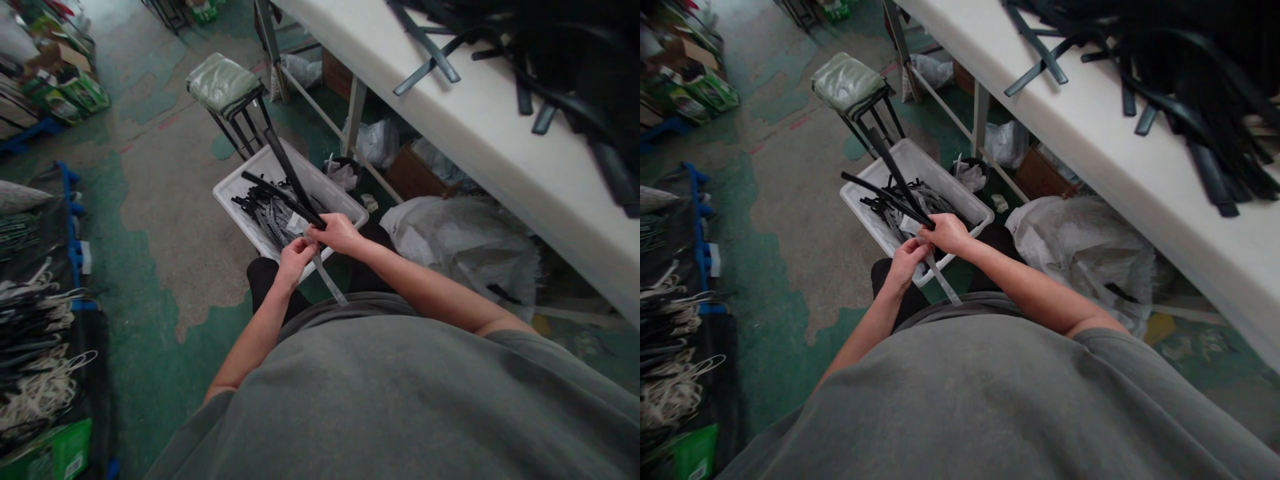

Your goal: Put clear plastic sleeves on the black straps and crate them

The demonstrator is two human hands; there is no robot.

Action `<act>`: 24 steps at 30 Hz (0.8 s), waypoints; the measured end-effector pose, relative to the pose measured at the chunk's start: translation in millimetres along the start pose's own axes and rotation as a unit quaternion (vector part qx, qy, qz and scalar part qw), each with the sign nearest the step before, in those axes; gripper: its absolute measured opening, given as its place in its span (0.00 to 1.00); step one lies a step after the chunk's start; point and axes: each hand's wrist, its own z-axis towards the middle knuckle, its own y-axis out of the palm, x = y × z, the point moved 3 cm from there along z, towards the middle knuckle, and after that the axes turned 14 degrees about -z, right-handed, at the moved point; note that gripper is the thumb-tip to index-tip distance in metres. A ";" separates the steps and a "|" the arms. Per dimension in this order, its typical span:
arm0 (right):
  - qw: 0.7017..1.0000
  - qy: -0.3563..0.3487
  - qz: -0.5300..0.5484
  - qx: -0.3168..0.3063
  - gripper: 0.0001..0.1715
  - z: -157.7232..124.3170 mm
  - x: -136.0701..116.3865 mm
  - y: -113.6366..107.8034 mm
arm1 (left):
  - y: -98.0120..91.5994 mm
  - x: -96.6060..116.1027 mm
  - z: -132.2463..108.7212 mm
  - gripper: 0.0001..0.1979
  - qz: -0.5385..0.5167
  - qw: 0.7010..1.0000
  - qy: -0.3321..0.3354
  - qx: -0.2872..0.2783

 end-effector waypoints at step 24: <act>0.992 0.066 0.097 0.049 0.12 18.5 36.7 3.0 | -11.6 -42.3 -13.1 0.07 0.051 0.999 0.005 -0.004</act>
